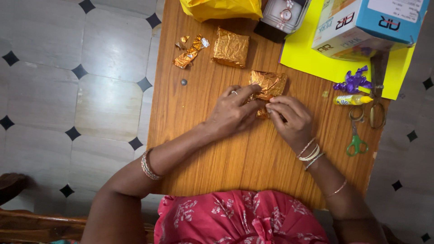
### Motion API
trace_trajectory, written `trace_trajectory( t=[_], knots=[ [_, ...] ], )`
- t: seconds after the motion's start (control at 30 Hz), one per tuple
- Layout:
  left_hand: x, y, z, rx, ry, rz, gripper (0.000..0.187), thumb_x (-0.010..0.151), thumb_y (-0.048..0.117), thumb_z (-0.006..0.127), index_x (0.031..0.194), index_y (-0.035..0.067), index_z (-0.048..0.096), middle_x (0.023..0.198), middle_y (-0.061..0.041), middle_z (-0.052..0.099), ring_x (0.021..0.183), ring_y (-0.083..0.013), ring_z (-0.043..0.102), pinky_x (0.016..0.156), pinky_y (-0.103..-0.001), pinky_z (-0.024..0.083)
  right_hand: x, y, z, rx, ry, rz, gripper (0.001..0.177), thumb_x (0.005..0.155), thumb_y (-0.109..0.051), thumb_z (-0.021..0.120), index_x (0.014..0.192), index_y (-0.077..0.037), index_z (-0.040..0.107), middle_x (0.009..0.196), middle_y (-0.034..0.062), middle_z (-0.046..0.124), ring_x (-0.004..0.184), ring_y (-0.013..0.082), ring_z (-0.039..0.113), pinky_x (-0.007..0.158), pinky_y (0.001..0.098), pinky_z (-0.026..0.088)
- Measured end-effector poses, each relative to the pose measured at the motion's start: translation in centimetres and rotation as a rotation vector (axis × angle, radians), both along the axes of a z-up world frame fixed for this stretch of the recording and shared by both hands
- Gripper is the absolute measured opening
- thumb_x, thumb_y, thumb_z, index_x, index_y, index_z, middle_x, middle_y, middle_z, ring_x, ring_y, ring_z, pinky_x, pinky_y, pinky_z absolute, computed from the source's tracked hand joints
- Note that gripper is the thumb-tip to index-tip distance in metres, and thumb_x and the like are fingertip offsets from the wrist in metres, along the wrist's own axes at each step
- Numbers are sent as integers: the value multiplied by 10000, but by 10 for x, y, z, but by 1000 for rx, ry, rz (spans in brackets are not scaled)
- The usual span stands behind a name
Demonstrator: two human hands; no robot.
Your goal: The person wraps a small rectangular item with gold foil on a wooden table. They fold and crease the foil around the item, then unwrap it and place it back on the table.
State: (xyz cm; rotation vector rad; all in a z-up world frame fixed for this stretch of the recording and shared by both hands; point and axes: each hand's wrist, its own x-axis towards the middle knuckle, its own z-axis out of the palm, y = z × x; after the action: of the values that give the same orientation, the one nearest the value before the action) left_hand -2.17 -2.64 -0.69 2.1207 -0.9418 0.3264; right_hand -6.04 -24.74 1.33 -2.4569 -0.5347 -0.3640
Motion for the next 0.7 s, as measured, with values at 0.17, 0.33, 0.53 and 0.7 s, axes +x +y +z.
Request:
trace_trajectory(
  t=[0.17,0.33,0.53,0.7],
  knots=[
    [2,0,-3,18,-18,31,296,891,168,776,1178,121,720,1305,-109,653,1084,-258,693,982,-456,529,2,-8,-6,19,-28,62,156,926,-125,802,1053,-52,745,1172,69,720,1071,224,719,921,364,608],
    [5,1,-5,13,8,-3,394,966,226,730,1327,106,626,1320,-93,647,1148,-233,682,1043,-478,508,0,-21,-10,-47,-128,148,575,851,-561,785,1102,-47,730,1228,92,667,1127,261,635,998,441,540],
    [6,5,-1,3,-26,-36,402,983,298,719,1332,140,599,1294,-79,635,1235,-248,625,1070,-520,478,-26,-34,-13,-170,-225,272,460,786,-614,720,924,-177,770,1162,76,688,1007,277,589,914,455,474],
    [12,9,10,-28,-147,-21,400,960,307,738,1285,118,600,1319,-127,610,1311,-335,559,1073,-543,462,-54,-42,-5,-104,-128,64,296,912,-402,734,1049,-142,765,1246,65,681,1139,274,630,1005,450,540]
  ],
)
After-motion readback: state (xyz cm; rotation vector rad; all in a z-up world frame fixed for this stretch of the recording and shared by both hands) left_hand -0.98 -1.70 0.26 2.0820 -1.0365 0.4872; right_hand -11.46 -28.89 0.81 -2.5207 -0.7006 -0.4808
